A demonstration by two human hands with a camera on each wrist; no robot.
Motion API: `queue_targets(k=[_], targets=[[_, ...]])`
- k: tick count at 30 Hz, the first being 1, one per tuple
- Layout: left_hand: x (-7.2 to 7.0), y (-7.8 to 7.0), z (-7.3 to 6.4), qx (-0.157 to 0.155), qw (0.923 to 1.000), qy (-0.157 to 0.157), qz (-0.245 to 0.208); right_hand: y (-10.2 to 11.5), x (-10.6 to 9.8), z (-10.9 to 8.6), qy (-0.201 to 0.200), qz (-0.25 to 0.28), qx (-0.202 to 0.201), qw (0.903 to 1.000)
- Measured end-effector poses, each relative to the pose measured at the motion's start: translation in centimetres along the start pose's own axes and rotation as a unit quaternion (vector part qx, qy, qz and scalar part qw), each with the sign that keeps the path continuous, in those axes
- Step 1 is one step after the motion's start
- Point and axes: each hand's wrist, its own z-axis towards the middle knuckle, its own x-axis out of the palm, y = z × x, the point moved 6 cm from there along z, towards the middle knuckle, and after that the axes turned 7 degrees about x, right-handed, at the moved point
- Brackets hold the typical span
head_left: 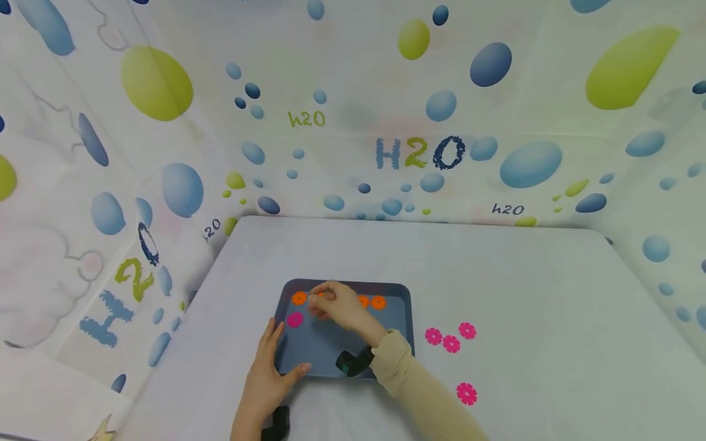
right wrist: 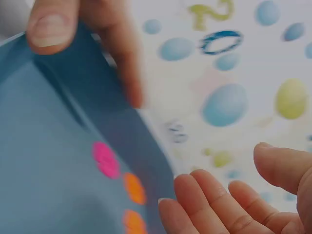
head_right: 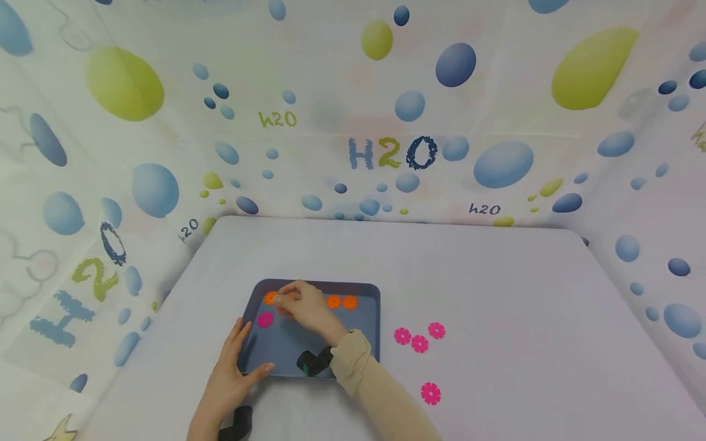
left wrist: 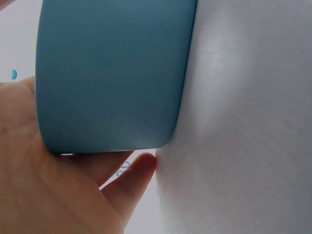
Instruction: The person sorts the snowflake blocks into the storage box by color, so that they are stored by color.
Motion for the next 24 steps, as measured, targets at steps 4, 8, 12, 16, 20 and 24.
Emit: queue_targets(k=[4,8,12,16,20,24], targets=[[0.0,-0.2,0.1,-0.006,0.9999,0.009,0.0,0.9,-3.5,-2.6,-0.016,0.005,-0.04,0.9991],[-0.1,-0.3,0.1,-0.007,0.9999,0.011,0.006,0.8,-7.5,-5.2,-0.052,0.016,-0.066,0.9963],[-0.1,-0.1,0.1,-0.012,0.9998,0.015,0.006,-0.4,-11.4,-7.3,-0.126,0.012,-0.062,0.9901],[0.0,-0.1,0.1,-0.014,0.9997,0.019,0.007,-2.4,-14.5,-9.5,-0.216,-0.022,-0.023,0.9758],[0.0,0.0,0.0,-0.014,0.9997,0.018,0.01,-4.5,-15.6,-11.1,-0.24,-0.06,0.015,0.9689],[0.2,0.0,0.0,-0.01,0.9997,0.018,0.011,-6.2,-15.6,-11.8,-0.211,-0.085,0.03,0.9732]])
